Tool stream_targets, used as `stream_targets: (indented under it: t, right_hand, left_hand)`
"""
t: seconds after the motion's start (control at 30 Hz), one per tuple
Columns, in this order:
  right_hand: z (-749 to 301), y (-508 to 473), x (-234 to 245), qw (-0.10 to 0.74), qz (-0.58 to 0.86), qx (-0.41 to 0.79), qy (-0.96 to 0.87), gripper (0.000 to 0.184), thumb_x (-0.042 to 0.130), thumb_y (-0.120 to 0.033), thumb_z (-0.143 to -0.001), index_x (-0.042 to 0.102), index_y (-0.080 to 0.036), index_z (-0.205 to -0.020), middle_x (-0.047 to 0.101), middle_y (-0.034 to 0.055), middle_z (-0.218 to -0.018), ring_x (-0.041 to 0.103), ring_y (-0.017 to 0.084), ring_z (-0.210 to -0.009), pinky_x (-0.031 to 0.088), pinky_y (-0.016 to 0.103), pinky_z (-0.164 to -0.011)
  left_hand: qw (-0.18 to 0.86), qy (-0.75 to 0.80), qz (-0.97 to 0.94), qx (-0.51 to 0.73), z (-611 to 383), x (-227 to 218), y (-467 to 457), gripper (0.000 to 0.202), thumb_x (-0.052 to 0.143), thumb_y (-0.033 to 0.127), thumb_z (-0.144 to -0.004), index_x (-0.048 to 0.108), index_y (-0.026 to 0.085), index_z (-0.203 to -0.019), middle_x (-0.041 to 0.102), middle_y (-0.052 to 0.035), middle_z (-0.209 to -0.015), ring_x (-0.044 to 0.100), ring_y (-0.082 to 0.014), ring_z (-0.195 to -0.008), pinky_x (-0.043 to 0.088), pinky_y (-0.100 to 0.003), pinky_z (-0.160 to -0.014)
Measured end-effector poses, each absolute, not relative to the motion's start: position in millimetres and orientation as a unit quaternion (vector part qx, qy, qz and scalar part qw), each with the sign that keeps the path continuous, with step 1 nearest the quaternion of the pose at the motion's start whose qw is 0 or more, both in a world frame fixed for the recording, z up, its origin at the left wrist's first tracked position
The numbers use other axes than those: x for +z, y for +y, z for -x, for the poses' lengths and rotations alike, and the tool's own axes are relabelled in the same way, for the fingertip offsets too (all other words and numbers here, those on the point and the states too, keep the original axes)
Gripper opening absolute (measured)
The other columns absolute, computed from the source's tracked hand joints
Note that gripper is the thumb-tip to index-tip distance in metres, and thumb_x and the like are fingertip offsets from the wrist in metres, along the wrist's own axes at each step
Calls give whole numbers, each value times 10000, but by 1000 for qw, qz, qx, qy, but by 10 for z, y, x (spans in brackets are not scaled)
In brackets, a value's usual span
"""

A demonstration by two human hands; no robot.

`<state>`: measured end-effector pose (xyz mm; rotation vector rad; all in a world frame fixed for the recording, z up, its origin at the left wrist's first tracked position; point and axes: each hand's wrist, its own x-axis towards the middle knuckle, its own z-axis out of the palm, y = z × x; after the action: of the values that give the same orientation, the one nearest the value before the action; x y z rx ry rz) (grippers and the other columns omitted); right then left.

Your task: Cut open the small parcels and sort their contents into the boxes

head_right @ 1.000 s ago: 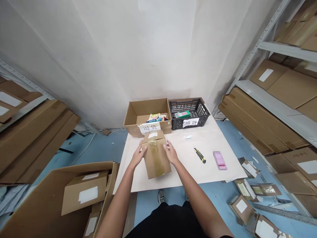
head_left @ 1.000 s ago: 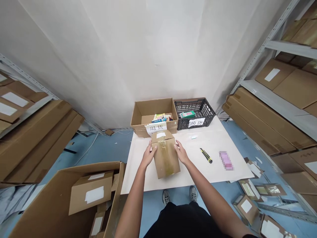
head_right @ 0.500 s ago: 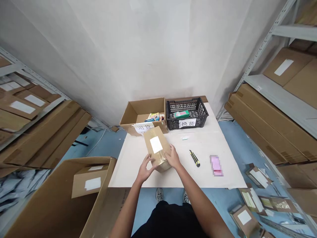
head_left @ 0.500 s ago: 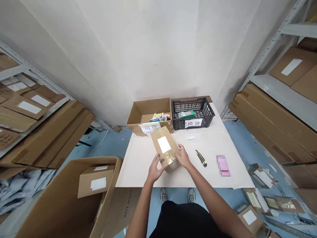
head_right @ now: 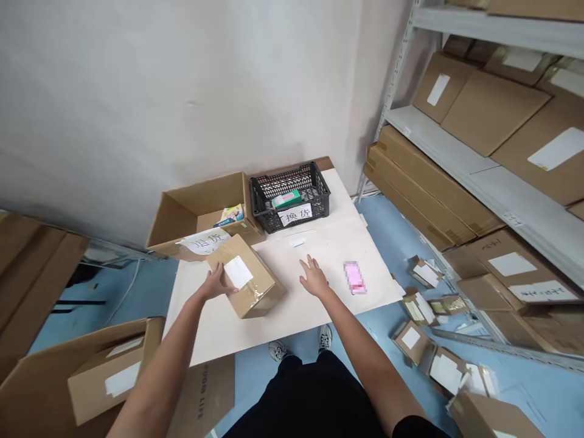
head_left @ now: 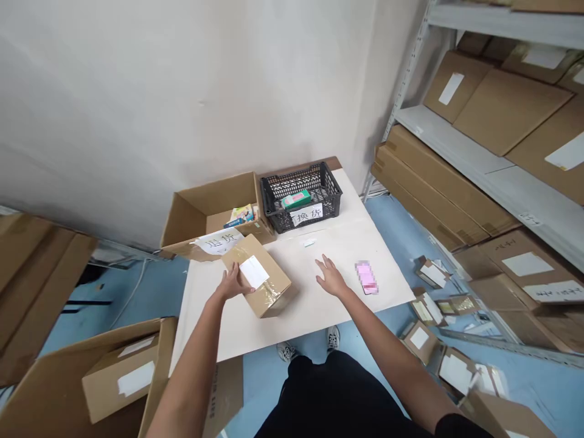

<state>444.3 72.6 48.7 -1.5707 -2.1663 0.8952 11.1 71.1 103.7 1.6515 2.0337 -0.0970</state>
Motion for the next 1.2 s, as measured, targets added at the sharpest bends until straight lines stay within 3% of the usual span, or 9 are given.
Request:
stream_targets:
  t: [0.17, 0.37, 0.47, 0.57, 0.7, 0.8, 0.93, 1.07, 1.2]
  right_hand:
    - [-4941, 828, -141, 38, 650, 356, -670, 668, 605, -268, -945, 402, -183, -1576, 342, 198, -1640, 400, 342, -1470, 444, 472, -1100]
    - [-4827, 884, -621, -58, 703, 357, -613, 572, 644, -349, -949, 492, -169, -1470, 567, 175, -1429, 528, 291, -1338, 445, 340, -1041]
    - [-4692, 861, -742, -86, 711, 375, -589, 496, 678, -272, -910, 532, -177, -1374, 618, 168, -1361, 588, 273, -1270, 468, 321, -978]
    - [-4562, 862, -744, -112, 694, 403, -586, 390, 675, -212, -875, 582, -155, -1249, 717, 151, -1125, 703, 264, -1035, 509, 320, -844]
    - [-4332, 946, -512, -73, 665, 401, -626, 314, 530, -254, -963, 548, -155, -1261, 727, 85, -942, 719, 209, -823, 502, 278, -745]
    - [-4036, 1064, -121, 74, 643, 375, -664, 436, 373, -323, -1036, 412, -172, -1443, 732, 83, -999, 712, 208, -816, 503, 283, -754]
    - [-3344, 1220, 581, 226, 541, 358, -727, 612, 380, -402, -1041, 246, -203, -1605, 737, 102, -1135, 711, 259, -919, 526, 329, -810]
    - [-2434, 1309, 1077, 212, 449, 336, -800, 544, 395, -300, -1036, 368, -281, -1579, 695, 70, -1319, 683, 249, -1095, 507, 328, -943]
    - [-1815, 1359, 1190, 119, 476, 312, -813, 538, 421, -254, -1024, 414, -283, -1560, 694, 62, -1328, 672, 243, -1135, 505, 335, -968]
  left_hand:
    - [256, 747, -601, -121, -98, 989, 714, 1568, 831, 736, -510, -24, 65, -1640, -30, -267, -1713, 102, -440, -1580, 176, -554, -1269]
    - [256, 740, -597, -176, -86, 1010, 704, 1516, 773, 769, -604, -105, 100, -1644, -100, -242, -1713, 103, -379, -1591, 222, -474, -1274]
    - [253, 741, -593, -189, -146, 1029, 711, 1481, 775, 733, -628, -119, 141, -1648, -95, -226, -1716, 119, -407, -1583, 250, -517, -1256]
    - [256, 757, -559, -219, -267, 1095, 706, 1475, 789, 716, -617, -125, 199, -1653, -124, -173, -1720, 49, -480, -1571, 289, -615, -1211]
    - [241, 752, -563, -243, -410, 1185, 706, 1479, 820, 679, -614, -96, 167, -1656, -147, -143, -1720, -93, -428, -1582, 202, -609, -1252]
    - [240, 742, -583, -230, -436, 1195, 693, 1456, 821, 665, -631, -81, 166, -1658, -135, -158, -1721, -93, -383, -1594, 191, -580, -1263]
    - [248, 740, -594, -198, -427, 1165, 653, 1467, 818, 691, -619, -80, 176, -1659, -129, -168, -1722, -97, -372, -1596, 206, -574, -1260]
    - [260, 738, -597, -177, -435, 1177, 619, 1502, 823, 702, -595, -86, 152, -1656, -151, -174, -1715, -96, -361, -1599, 235, -558, -1254]
    - [263, 729, -610, -166, -428, 1205, 564, 1466, 784, 723, -621, -68, 131, -1656, -168, -169, -1709, -88, -344, -1603, 215, -553, -1261]
